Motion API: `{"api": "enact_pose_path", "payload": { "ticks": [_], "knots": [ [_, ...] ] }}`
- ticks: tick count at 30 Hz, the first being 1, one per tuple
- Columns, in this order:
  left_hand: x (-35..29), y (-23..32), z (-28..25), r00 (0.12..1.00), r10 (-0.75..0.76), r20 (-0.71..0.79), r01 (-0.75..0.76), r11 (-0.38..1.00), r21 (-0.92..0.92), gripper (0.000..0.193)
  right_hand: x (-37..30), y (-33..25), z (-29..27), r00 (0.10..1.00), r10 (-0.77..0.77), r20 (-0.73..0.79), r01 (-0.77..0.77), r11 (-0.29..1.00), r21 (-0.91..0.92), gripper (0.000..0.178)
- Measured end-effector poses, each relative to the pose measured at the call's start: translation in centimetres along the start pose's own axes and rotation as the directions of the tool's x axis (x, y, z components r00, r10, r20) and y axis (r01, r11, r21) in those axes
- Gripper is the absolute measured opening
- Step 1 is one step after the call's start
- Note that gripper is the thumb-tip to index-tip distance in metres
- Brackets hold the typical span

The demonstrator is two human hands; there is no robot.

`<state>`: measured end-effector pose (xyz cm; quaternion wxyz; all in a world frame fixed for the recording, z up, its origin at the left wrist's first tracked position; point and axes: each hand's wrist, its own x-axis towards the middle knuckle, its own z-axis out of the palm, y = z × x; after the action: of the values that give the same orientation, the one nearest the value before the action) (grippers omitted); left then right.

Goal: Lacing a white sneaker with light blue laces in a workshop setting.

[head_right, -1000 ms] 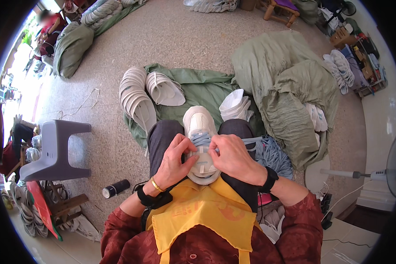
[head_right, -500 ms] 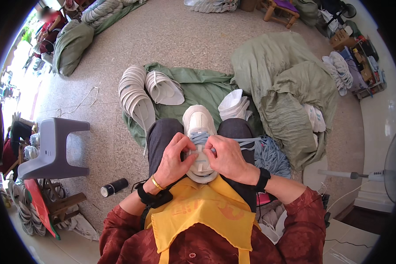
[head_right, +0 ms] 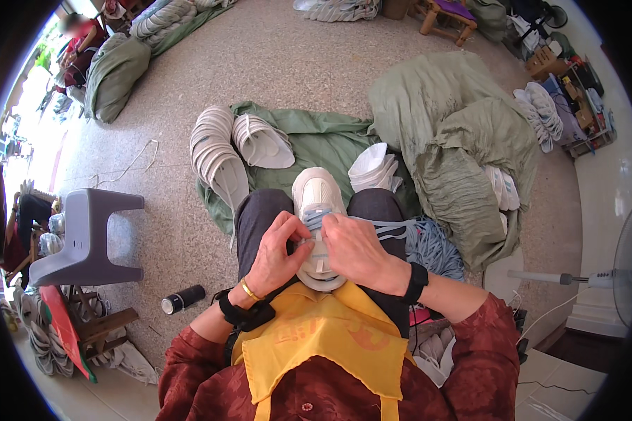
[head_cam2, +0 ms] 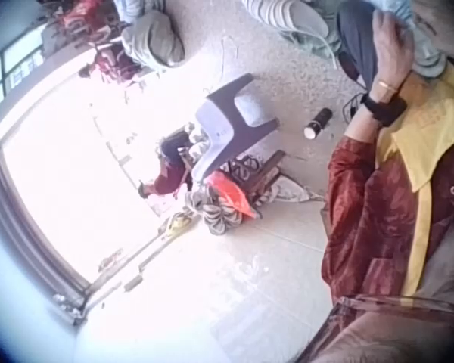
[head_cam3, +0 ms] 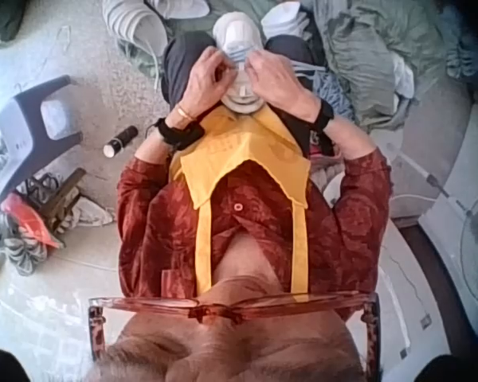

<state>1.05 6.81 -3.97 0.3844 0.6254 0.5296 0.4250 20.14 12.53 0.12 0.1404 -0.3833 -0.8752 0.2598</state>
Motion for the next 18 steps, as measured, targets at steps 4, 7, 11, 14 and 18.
{"api": "enact_pose_path", "payload": {
  "ticks": [4,7,11,14,18],
  "knots": [
    [0.1,0.1,0.1,0.999,0.028,-0.032,-0.028,1.000,-0.007,0.020,0.3,-0.2,-0.5,0.999,0.029,0.019,-0.029,0.999,-0.019,0.008],
    [0.1,-0.1,0.1,0.999,0.041,-0.007,-0.041,0.999,0.033,0.020,0.6,0.0,-0.5,1.000,-0.003,0.005,0.003,1.000,-0.008,0.009],
    [0.4,-0.6,0.4,1.000,0.027,0.000,-0.027,1.000,0.004,0.016,0.8,0.7,-0.6,1.000,0.003,0.018,-0.004,0.998,0.065,0.007],
    [0.8,-0.8,0.4,0.999,0.016,0.041,-0.015,1.000,-0.013,0.014,0.9,1.0,-0.6,1.000,0.006,0.026,-0.008,0.995,0.099,0.011],
    [0.9,-0.8,0.1,0.986,0.167,0.019,-0.168,0.978,0.127,0.013,1.3,1.0,-1.6,0.997,0.028,0.073,-0.042,0.980,0.196,0.010]
  ]
}}
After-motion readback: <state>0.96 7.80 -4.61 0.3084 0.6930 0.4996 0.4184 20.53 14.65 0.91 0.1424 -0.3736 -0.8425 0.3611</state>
